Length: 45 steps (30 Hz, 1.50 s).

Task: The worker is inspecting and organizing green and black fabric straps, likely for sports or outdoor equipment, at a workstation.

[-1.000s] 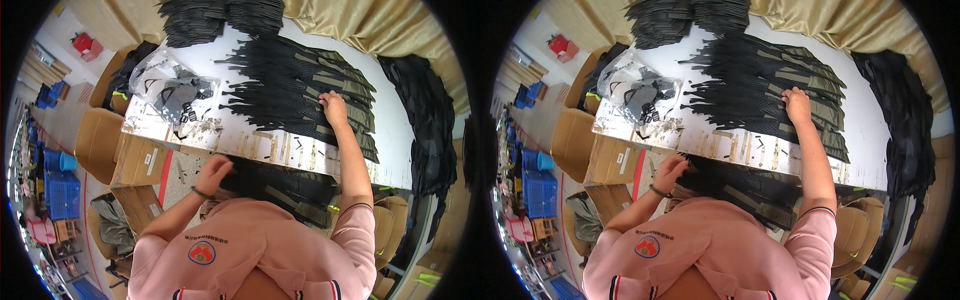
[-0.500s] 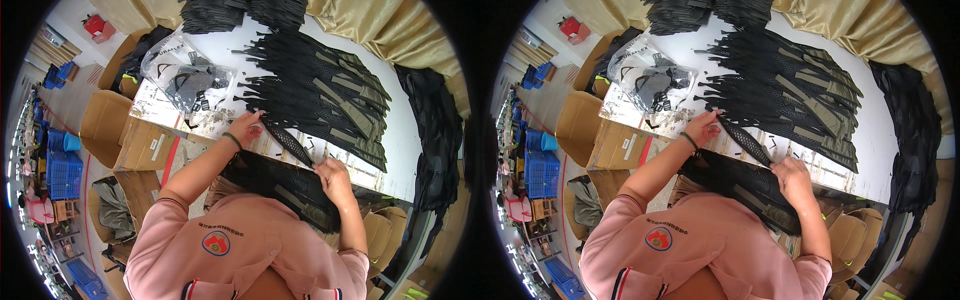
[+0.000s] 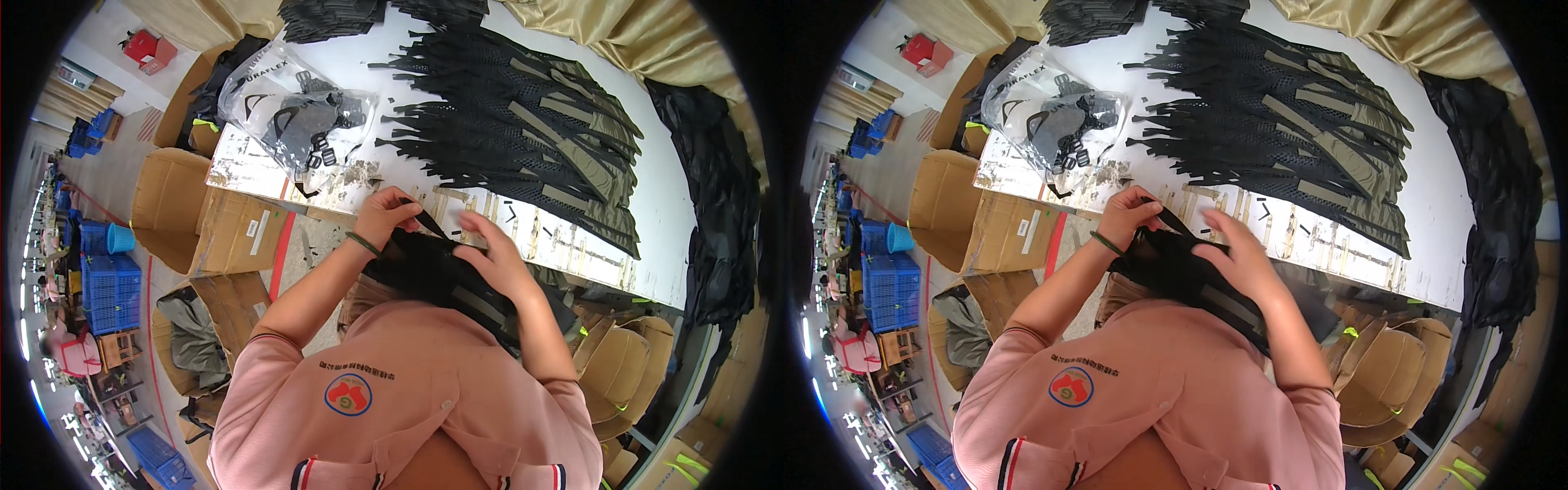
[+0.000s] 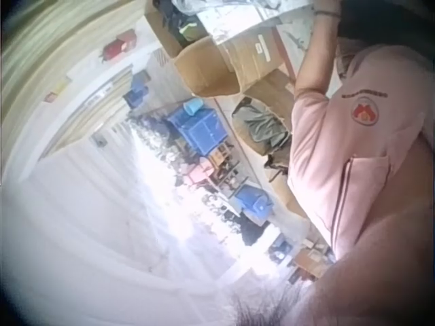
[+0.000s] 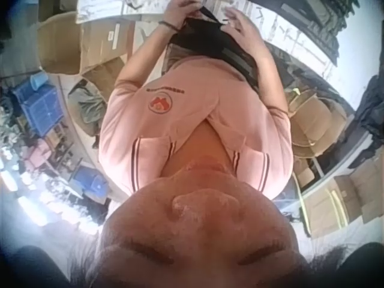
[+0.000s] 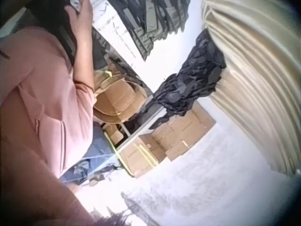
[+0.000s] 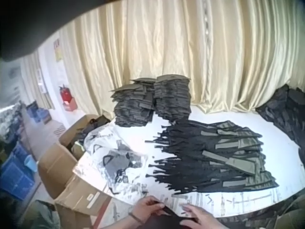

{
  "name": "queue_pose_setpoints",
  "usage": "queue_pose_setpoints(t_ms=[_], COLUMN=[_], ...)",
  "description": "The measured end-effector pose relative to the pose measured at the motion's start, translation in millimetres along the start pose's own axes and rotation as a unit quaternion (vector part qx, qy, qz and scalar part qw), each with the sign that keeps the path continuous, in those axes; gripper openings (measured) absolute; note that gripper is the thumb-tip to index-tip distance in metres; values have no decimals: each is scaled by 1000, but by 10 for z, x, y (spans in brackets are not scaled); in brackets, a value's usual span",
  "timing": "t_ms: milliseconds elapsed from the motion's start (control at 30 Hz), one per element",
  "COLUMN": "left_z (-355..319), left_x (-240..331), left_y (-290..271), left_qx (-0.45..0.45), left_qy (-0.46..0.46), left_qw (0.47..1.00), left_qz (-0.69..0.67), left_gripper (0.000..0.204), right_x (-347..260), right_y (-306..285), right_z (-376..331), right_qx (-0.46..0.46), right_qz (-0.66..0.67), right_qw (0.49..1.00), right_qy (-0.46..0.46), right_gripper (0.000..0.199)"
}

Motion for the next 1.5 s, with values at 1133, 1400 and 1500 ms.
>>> queue_pose_setpoints(t_ms=[1133, 1400, 1500], left_z=[363, 392, 318], left_x=[1016, 1027, 880], left_y=[-1242, -1166, -1075], left_qx=[177, 146, 133], left_qy=[156, 196, 180], left_qw=[752, 748, 864], left_qz=[616, 617, 451], left_gripper=[34, 22, 21], right_x=[-259, -10, 15], right_y=[630, 470, 449], right_z=[440, 657, 668], right_qx=[-18, -280, -280], right_qz=[-67, 150, 142], right_qw=[989, 940, 941], right_qy=[-132, 123, 125], right_gripper=[17, 13, 13])
Point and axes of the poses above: each hand's wrist, its own z-axis towards the middle knuckle, its own y-axis out of the palm, x = y × z, the point moved 10 cm from there along z, towards the middle knuckle, and after that the axes turned 5 degrees about -z, right-handed, at the moved point
